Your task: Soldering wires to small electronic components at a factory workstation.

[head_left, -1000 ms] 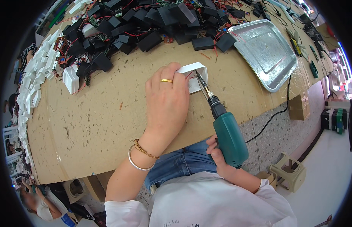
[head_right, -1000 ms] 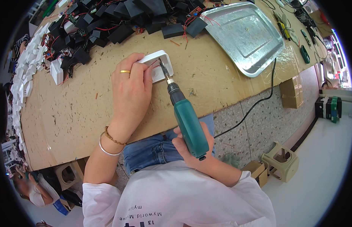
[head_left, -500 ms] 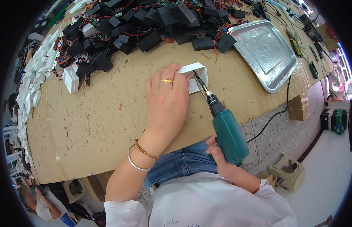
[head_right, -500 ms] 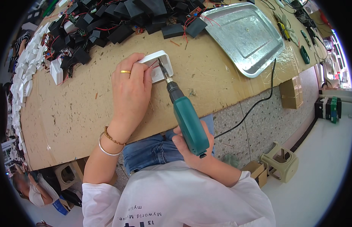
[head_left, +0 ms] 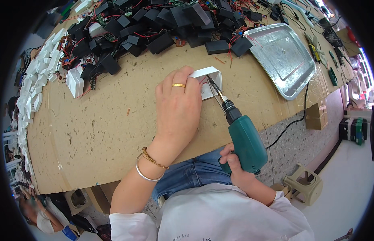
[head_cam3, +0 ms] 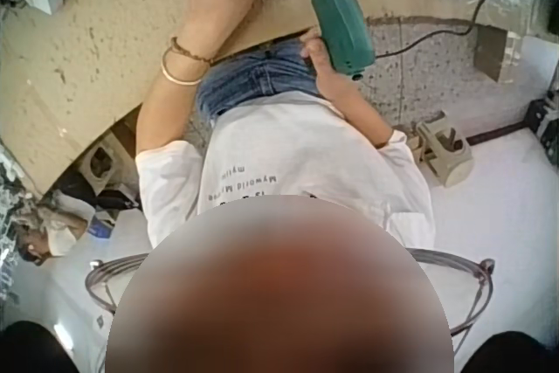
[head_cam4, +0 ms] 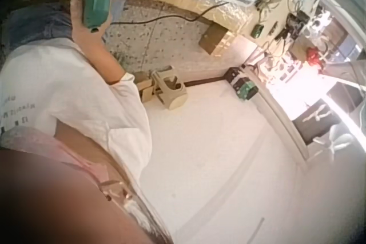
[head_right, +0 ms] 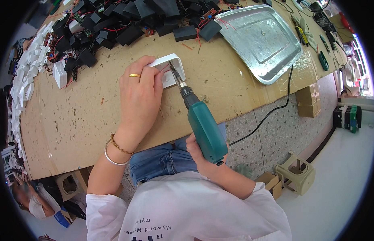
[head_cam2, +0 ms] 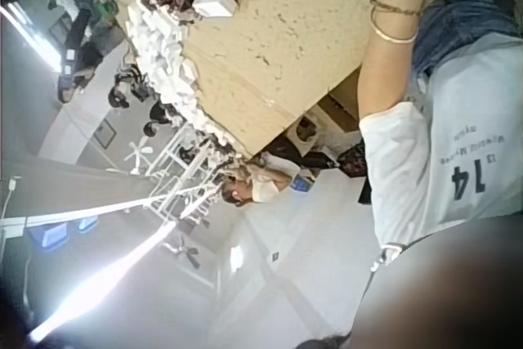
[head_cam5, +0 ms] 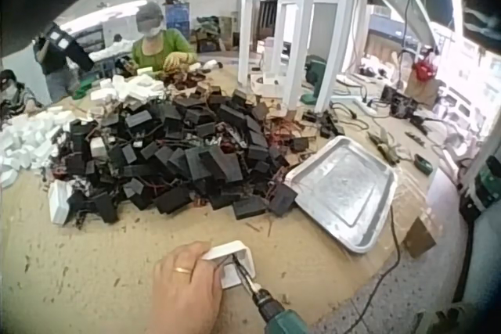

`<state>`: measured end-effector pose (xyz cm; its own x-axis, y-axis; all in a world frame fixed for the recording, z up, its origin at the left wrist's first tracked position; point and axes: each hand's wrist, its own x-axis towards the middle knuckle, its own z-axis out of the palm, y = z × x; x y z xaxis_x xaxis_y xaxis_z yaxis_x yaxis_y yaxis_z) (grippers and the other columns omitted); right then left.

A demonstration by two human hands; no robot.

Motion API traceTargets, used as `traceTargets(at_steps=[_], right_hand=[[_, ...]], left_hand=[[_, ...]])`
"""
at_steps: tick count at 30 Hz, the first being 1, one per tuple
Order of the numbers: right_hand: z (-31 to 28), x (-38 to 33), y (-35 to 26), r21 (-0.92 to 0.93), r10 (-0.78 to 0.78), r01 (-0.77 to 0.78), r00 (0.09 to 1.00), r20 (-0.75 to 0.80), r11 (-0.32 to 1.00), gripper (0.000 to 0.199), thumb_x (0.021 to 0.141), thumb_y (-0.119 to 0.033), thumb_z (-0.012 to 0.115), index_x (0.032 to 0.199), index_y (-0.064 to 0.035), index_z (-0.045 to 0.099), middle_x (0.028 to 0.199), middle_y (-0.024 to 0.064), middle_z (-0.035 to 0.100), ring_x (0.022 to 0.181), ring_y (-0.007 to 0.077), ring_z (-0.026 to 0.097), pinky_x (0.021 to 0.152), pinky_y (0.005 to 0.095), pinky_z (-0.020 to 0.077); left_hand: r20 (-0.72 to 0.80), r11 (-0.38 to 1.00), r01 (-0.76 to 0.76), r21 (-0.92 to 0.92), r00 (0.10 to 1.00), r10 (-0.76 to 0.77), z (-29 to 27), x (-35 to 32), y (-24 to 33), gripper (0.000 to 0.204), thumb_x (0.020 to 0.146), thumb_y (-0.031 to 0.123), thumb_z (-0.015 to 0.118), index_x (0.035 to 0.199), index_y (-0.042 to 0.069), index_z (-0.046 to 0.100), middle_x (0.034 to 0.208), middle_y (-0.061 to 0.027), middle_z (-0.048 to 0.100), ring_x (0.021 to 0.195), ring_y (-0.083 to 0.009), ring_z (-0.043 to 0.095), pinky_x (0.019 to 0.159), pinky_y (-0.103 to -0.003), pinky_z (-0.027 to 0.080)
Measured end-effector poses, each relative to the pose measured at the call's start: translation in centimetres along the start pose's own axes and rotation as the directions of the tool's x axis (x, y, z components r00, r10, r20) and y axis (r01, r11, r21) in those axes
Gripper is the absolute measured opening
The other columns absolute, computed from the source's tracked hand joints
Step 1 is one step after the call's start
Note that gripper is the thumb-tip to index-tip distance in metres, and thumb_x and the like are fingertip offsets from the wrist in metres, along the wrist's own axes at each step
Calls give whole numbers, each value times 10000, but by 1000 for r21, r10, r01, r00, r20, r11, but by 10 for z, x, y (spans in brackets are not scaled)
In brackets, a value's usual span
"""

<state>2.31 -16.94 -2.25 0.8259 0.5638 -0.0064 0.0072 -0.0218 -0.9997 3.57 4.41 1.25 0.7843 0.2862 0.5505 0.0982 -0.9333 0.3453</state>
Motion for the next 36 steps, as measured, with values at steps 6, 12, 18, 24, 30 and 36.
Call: traceTargets(at_steps=[6,12,18,24,30,36], right_hand=[[-1,-1,0,-18,38,-37,999,35,999,306,886,-248,599,1032,18,555,834,73,589,707,126,562,678,276,469],[5,-2,0,45,-1,4,998,-65,999,293,843,-137,669,1071,21,575,857,77,632,704,134,587,657,269,484],[3,-1,-3,76,22,-18,999,-42,997,290,850,-170,665,1069,-2,578,865,67,630,695,129,578,656,268,479],[3,0,-1,38,-3,5,999,-47,999,286,844,-172,667,1056,0,581,855,66,629,671,116,571,636,264,481],[4,0,-1,38,-11,14,997,-75,999,288,837,-143,668,1056,22,578,844,71,629,669,119,575,625,257,481],[-3,2,-3,-38,8,-8,1000,20,999,342,887,-220,592,1117,22,518,866,77,589,691,120,560,666,276,473]], left_hand=[[12,1000,4,-5,1000,-4,0,0,0,97,830,87,582,883,13,549,1123,-115,524,1023,-287,504,838,-404,385],[15,1000,15,-7,1000,-15,1,-1,0,95,827,78,581,887,13,546,1127,-115,523,1024,-288,503,839,-408,384],[10,1000,3,-12,1000,-3,0,0,0,108,817,76,586,894,18,537,1133,-114,518,1025,-287,504,843,-411,383],[14,1000,10,-17,1000,-10,-1,0,0,116,817,85,591,895,17,538,1132,-112,518,1026,-287,505,843,-410,383],[6,1000,11,-16,1000,-11,0,0,0,112,839,96,588,895,10,545,1125,-112,522,1019,-287,508,838,-412,382],[7,1000,17,-19,1000,-16,1,-1,0,113,842,98,591,897,9,548,1123,-113,521,1018,-287,508,840,-416,383]])
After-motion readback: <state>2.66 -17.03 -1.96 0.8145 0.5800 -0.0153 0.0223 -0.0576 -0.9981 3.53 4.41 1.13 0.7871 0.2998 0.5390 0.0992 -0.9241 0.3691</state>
